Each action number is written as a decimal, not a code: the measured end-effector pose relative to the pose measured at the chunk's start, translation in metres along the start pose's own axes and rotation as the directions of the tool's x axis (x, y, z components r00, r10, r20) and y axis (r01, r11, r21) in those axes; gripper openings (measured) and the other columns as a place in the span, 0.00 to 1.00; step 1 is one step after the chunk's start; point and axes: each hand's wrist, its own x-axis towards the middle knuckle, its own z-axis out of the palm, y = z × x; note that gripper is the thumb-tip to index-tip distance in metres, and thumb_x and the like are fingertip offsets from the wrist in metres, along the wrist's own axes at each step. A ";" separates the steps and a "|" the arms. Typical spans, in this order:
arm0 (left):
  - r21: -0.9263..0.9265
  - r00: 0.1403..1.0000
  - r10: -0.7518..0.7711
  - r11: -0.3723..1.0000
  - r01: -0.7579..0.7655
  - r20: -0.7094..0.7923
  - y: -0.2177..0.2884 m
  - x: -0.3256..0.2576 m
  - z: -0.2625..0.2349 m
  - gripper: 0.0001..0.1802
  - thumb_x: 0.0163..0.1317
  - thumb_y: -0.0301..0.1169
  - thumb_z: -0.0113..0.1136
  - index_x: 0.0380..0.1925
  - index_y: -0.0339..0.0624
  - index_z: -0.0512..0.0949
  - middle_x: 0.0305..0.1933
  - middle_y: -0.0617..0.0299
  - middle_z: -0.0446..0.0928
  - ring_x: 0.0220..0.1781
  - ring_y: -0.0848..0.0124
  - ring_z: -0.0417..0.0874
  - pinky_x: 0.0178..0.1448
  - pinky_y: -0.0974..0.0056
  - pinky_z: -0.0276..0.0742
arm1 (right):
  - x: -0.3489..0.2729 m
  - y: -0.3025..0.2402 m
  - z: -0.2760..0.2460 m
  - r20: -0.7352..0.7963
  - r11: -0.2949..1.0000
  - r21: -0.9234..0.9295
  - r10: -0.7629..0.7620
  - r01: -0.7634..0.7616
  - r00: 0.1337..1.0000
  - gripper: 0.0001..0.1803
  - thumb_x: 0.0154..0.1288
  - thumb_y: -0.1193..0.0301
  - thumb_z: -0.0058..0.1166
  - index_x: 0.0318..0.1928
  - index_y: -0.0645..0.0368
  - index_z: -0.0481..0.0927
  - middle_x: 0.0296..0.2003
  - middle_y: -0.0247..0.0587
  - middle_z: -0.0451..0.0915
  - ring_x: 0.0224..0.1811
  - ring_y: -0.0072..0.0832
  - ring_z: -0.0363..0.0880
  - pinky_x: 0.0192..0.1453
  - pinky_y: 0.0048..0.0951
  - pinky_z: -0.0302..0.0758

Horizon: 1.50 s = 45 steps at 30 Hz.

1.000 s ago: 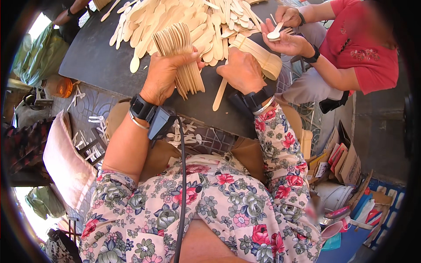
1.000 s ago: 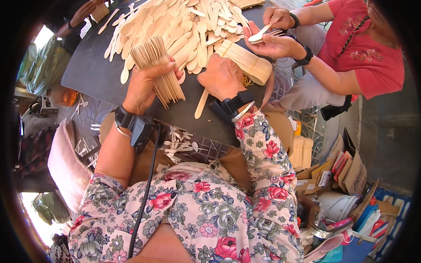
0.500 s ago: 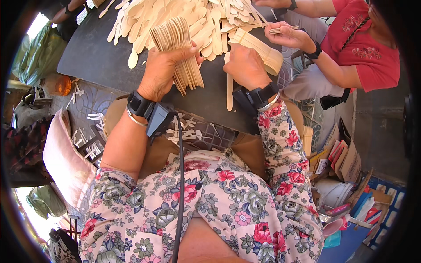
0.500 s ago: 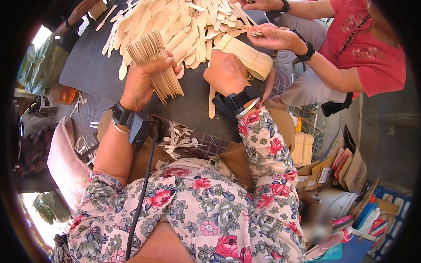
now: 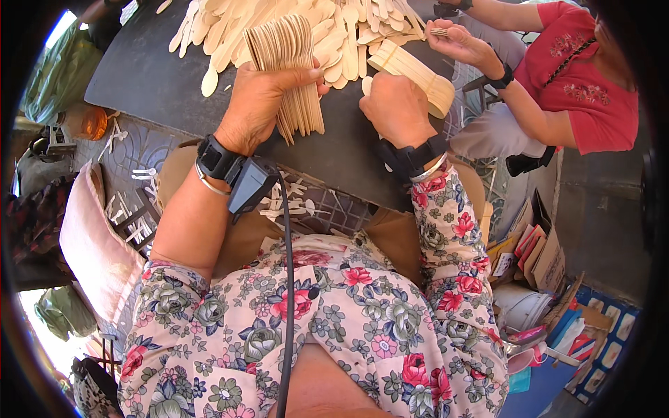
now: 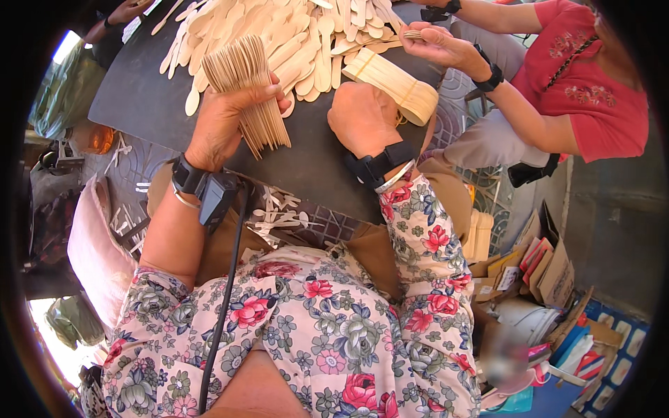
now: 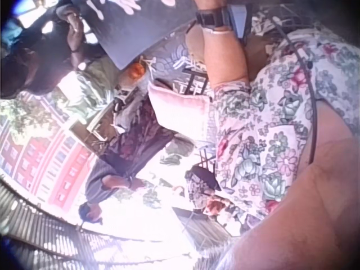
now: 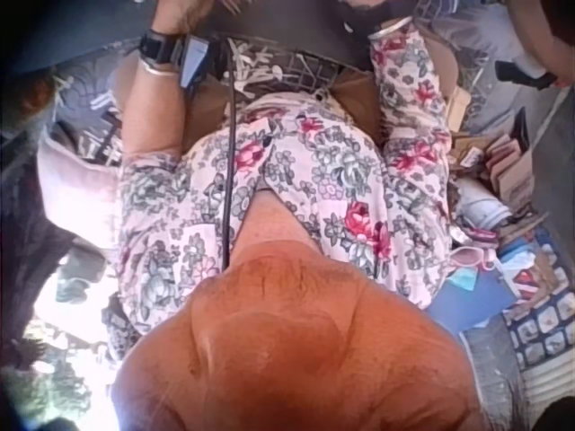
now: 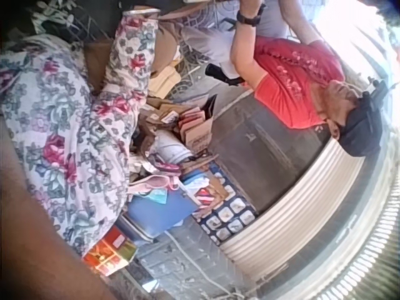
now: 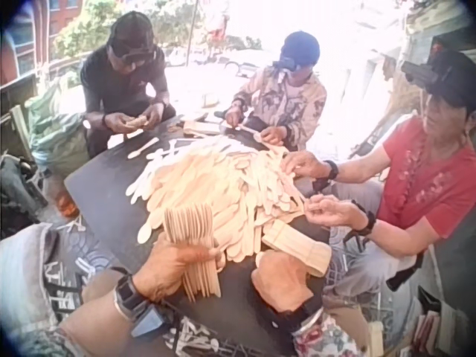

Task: Bundling and securing wooden spoon-shaped sticks with rubber bands at a manufacturing workshop.

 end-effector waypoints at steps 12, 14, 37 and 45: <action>-0.025 1.000 -0.016 1.000 0.015 -0.019 0.001 -0.001 -0.002 0.14 0.57 0.22 0.65 0.42 0.30 0.76 0.34 0.55 0.81 0.35 0.63 0.86 0.43 0.61 0.84 | 0.005 -0.001 0.000 -0.015 0.999 -0.003 -0.045 0.045 0.999 0.07 0.50 0.73 0.58 0.28 0.64 0.83 0.27 0.55 0.82 0.33 0.47 0.84 0.38 0.41 0.80; -0.028 1.000 -0.021 0.999 0.021 -0.014 0.002 -0.002 -0.001 0.14 0.57 0.22 0.66 0.43 0.30 0.76 0.35 0.55 0.81 0.36 0.62 0.86 0.43 0.61 0.84 | 0.006 -0.001 0.001 0.021 0.999 0.006 -0.033 0.033 0.999 0.11 0.49 0.73 0.58 0.32 0.68 0.78 0.28 0.62 0.81 0.35 0.53 0.83 0.41 0.45 0.79; -0.044 1.000 -0.019 0.999 0.019 -0.011 0.000 0.003 -0.021 0.13 0.59 0.23 0.63 0.44 0.31 0.76 0.34 0.55 0.81 0.37 0.63 0.86 0.43 0.61 0.84 | -0.036 0.001 -0.004 0.009 0.924 0.246 -0.303 0.292 0.953 0.22 0.56 0.61 0.62 0.43 0.66 0.77 0.40 0.59 0.80 0.48 0.50 0.79 0.48 0.43 0.77; -0.003 0.994 -0.002 1.000 0.002 -0.109 0.004 0.000 -0.031 0.14 0.60 0.23 0.63 0.45 0.30 0.75 0.35 0.53 0.80 0.37 0.62 0.86 0.44 0.61 0.85 | -0.080 -0.029 0.029 -0.085 0.823 0.116 -0.550 0.556 0.831 0.34 0.50 0.59 0.66 0.56 0.65 0.75 0.56 0.60 0.68 0.60 0.53 0.66 0.62 0.49 0.65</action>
